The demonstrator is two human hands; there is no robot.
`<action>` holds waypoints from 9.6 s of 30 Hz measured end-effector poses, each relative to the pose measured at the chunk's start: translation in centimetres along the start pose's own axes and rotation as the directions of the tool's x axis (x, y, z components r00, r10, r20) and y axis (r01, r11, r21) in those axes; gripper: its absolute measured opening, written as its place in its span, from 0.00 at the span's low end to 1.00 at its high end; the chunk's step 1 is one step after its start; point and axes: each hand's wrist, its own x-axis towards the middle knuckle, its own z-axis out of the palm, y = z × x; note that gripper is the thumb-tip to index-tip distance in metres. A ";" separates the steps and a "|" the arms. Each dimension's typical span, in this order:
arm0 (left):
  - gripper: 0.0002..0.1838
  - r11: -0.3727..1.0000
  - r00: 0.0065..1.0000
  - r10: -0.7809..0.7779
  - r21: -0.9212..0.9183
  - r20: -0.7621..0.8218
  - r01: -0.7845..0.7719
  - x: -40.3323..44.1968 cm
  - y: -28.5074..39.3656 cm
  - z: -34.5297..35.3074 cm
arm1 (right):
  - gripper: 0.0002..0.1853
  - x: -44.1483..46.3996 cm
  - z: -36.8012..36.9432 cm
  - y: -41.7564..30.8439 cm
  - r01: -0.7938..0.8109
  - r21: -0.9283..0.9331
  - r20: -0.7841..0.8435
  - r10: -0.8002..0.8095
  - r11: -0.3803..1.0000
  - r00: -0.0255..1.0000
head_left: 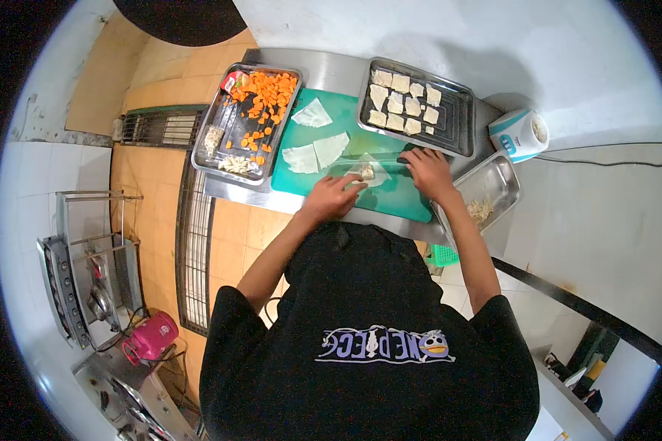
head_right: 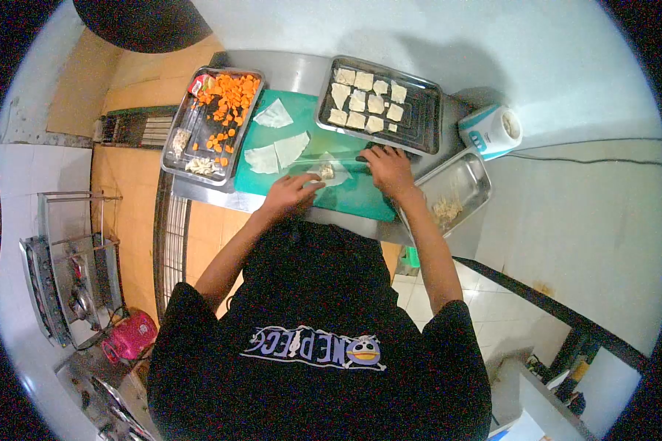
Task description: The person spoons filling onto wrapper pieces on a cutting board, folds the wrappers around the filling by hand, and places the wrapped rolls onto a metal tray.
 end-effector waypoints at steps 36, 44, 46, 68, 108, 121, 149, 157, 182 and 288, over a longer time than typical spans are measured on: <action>0.40 0.969 0.970 -0.013 0.241 0.242 -0.047 -0.4 -1.0 3.4 | 0.17 -0.7 0.7 -0.5 -0.031 -0.016 -0.033 0.031 0.999 0.999; 0.36 0.977 0.983 0.014 0.207 0.182 -0.052 -0.6 -0.5 3.0 | 0.17 -0.7 1.0 0.1 0.023 -0.013 -0.089 -0.025 1.000 0.996; 0.36 0.977 0.975 0.001 0.207 0.224 -0.048 -0.5 -0.3 2.5 | 0.17 -0.7 1.1 0.1 0.019 -0.017 -0.098 -0.021 1.000 0.995; 0.39 0.980 0.979 -0.007 0.198 0.205 -0.034 -0.7 -0.6 3.2 | 0.15 -1.7 1.3 -0.2 -0.031 0.021 -0.094 0.033 0.999 0.995; 0.24 0.975 0.972 -0.213 0.041 -0.096 0.218 -0.9 -0.7 0.8 | 0.16 -4.5 -0.3 -7.0 -0.289 0.435 -0.136 0.380 0.853 0.915; 0.38 0.965 0.980 -0.200 0.173 -0.004 0.197 0.0 -0.6 2.6 | 0.27 -9.1 4.8 -12.2 -0.423 0.718 0.112 0.508 0.553 0.854; 0.49 0.956 0.960 -0.250 0.191 0.130 0.223 0.2 -0.7 3.3 | 0.27 -9.2 4.5 -13.9 -0.473 0.705 0.161 0.530 0.528 0.833; 0.50 0.956 0.963 -0.239 0.205 0.126 0.211 0.0 -0.8 3.9 | 0.27 -9.7 4.5 -13.9 -0.463 0.739 0.145 0.555 0.490 0.819; 0.43 0.954 0.994 -0.106 0.286 0.030 0.094 -0.6 -0.2 4.3 | 0.26 -9.9 3.7 -15.2 -0.412 0.720 0.047 0.553 0.559 0.832; 0.18 0.944 0.936 -0.288 -0.226 -0.204 0.241 1.1 -3.3 -0.2 | 0.12 -4.6 -3.7 -4.1 -0.304 0.587 0.146 0.270 0.750 0.952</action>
